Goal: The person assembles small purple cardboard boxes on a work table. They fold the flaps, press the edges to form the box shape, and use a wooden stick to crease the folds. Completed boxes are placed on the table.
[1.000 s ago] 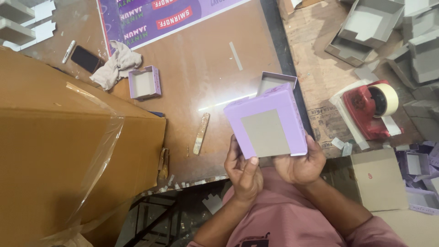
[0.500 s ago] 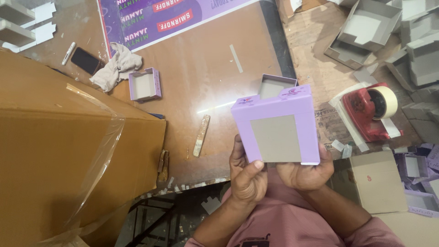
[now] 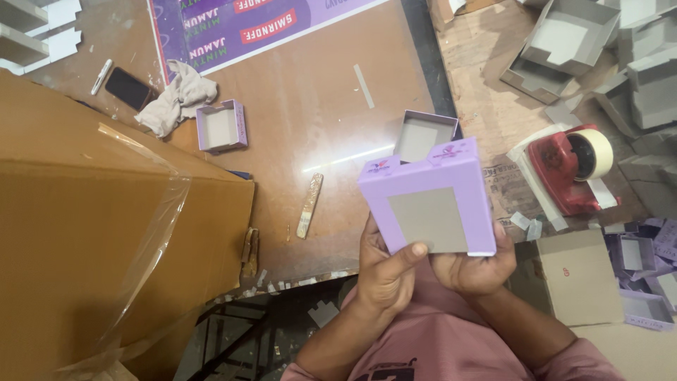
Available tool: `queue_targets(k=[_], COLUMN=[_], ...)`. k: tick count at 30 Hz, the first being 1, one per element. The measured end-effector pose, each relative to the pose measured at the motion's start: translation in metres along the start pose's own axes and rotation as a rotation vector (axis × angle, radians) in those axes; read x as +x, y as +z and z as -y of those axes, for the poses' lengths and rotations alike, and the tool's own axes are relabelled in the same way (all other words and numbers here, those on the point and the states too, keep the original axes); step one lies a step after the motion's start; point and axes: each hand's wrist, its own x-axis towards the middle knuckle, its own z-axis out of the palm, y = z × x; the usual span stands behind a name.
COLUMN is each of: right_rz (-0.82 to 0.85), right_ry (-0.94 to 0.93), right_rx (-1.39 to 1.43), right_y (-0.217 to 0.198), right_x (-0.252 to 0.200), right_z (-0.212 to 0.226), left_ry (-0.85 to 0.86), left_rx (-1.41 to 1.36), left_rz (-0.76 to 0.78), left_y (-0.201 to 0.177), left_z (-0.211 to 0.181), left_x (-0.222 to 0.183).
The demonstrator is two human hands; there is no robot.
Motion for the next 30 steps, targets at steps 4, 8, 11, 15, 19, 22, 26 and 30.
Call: queue_targets(k=[4,8,11,15,19,22,26,30], right_rz=[0.080,-0.176,-0.175,-0.157,-0.201,-0.166,0.073,0.029], right_ry=[0.042,-0.002,-0.010,-0.028,0.103,0.099,0.033,-0.011], right_rx=[0.081,-0.035,0.017,0.043,-0.098,-0.276,-0.231,-0.337], right_y=[0.004,0.004,0.002,0.001,0.005,0.012,0.010,-0.007], right_x=[0.005,0.010,0.013,0.012,0.013,0.014,0.010,0.004], right_z=[0.002,0.012,0.019,0.021,0.012,0.007,0.011,0.013], left_ry=[0.020,-0.010,0.021,-0.078,-0.033,-0.044,-0.038,-0.014], left_rx=[0.076,0.153,0.254,0.287,0.217,0.156,0.051,0.073], left_rz=[-0.022,0.014,-0.019,0.018,-0.008,-0.127,-0.163,-0.141], left_y=[0.002,-0.004,-0.019,-0.047,-0.064,-0.064,-0.055,-0.047], left_z=[0.009,0.014,0.013,0.014,0.024,0.025,0.020,0.019], left_x=[0.001,-0.001,-0.001,0.002,0.005,0.013,0.018,0.014])
